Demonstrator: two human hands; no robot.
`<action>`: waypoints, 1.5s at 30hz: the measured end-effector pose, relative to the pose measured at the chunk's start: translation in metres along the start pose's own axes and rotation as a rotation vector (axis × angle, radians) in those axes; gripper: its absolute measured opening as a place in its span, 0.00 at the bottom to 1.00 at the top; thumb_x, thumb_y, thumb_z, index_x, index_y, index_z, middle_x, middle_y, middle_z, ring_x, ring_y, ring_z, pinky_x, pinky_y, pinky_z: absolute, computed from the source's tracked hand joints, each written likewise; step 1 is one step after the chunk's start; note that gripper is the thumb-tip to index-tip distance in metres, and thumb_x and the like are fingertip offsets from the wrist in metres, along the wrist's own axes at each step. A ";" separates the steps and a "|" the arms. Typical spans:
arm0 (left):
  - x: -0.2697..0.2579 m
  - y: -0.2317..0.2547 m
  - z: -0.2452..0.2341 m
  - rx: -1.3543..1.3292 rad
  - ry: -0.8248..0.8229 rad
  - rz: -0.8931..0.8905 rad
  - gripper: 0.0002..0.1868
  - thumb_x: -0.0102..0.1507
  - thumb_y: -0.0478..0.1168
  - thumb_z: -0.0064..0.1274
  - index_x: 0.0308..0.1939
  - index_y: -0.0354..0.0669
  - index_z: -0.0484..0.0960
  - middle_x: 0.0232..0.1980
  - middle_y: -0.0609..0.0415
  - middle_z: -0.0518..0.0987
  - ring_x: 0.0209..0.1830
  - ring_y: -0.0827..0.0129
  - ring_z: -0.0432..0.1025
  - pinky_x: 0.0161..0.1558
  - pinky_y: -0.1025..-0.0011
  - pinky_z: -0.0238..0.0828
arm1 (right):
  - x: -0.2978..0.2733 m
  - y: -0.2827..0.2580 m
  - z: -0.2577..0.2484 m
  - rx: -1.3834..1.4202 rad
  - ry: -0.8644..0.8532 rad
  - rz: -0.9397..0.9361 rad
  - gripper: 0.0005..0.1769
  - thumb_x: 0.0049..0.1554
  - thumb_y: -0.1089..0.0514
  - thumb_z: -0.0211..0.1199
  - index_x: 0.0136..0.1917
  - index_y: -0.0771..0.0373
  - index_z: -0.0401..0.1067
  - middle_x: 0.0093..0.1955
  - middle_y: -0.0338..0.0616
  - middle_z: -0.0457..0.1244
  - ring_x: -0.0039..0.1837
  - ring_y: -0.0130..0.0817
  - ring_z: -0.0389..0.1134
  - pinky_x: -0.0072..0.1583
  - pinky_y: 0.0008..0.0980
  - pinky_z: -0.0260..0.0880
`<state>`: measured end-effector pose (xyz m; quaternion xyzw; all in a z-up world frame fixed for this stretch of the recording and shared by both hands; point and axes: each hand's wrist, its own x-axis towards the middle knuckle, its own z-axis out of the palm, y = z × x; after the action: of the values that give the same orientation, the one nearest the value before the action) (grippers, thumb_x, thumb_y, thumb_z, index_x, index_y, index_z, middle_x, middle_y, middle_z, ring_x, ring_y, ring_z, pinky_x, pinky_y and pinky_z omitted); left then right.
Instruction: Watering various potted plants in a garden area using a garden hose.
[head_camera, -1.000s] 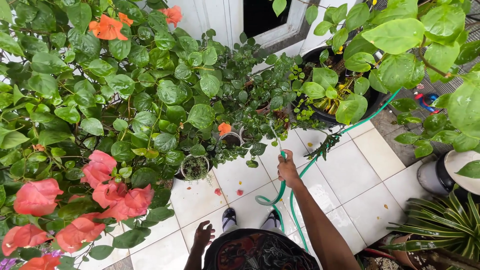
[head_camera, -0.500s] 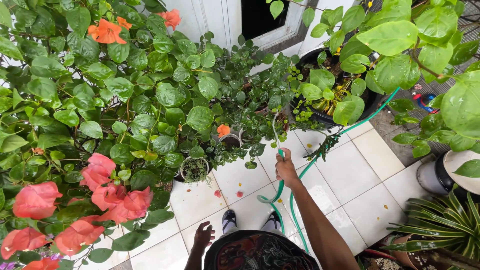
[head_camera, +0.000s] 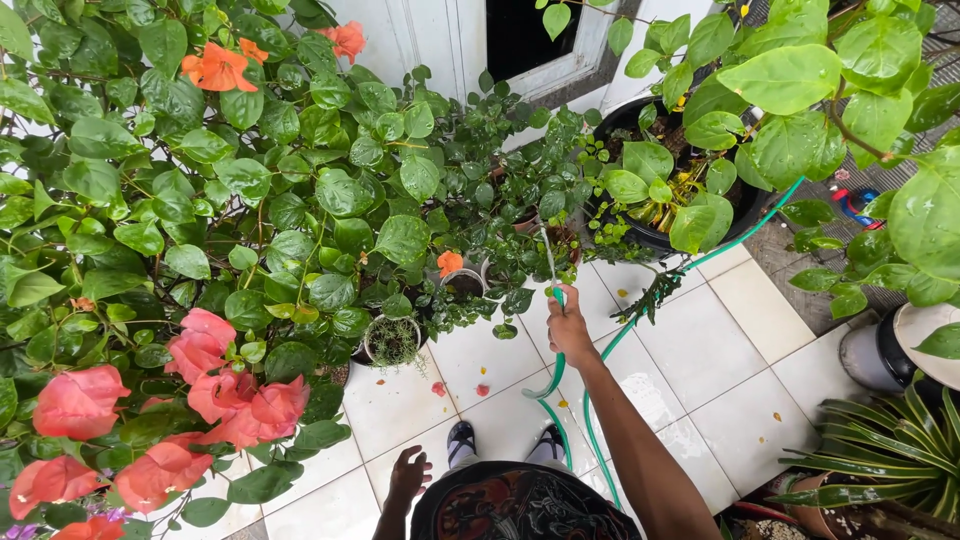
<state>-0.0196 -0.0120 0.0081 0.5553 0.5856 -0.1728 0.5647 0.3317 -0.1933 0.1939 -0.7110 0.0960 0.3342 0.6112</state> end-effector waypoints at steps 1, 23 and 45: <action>0.000 0.000 0.000 0.001 -0.001 0.000 0.24 0.69 0.50 0.44 0.70 0.55 0.73 0.53 0.49 0.87 0.47 0.59 0.81 0.45 0.64 0.76 | -0.001 -0.001 0.000 0.000 0.001 0.001 0.12 0.70 0.49 0.41 0.67 0.41 0.55 0.30 0.38 0.46 0.27 0.27 0.41 0.29 0.27 0.40; 0.006 -0.006 0.005 -0.028 -0.001 -0.002 0.24 0.68 0.51 0.44 0.68 0.56 0.74 0.52 0.48 0.87 0.44 0.59 0.81 0.45 0.64 0.74 | -0.006 -0.001 0.000 -0.017 -0.021 -0.018 0.14 0.70 0.48 0.41 0.68 0.41 0.56 0.30 0.39 0.46 0.28 0.27 0.41 0.29 0.27 0.40; 0.006 -0.003 0.002 -0.002 -0.004 0.000 0.22 0.69 0.50 0.45 0.67 0.56 0.75 0.52 0.49 0.88 0.45 0.59 0.81 0.44 0.64 0.75 | 0.003 0.030 -0.017 0.088 0.100 0.084 0.08 0.70 0.51 0.41 0.61 0.41 0.56 0.31 0.37 0.45 0.29 0.26 0.39 0.29 0.28 0.38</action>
<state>-0.0199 -0.0115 0.0010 0.5546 0.5847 -0.1733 0.5662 0.3240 -0.2153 0.1685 -0.6947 0.1706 0.3190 0.6217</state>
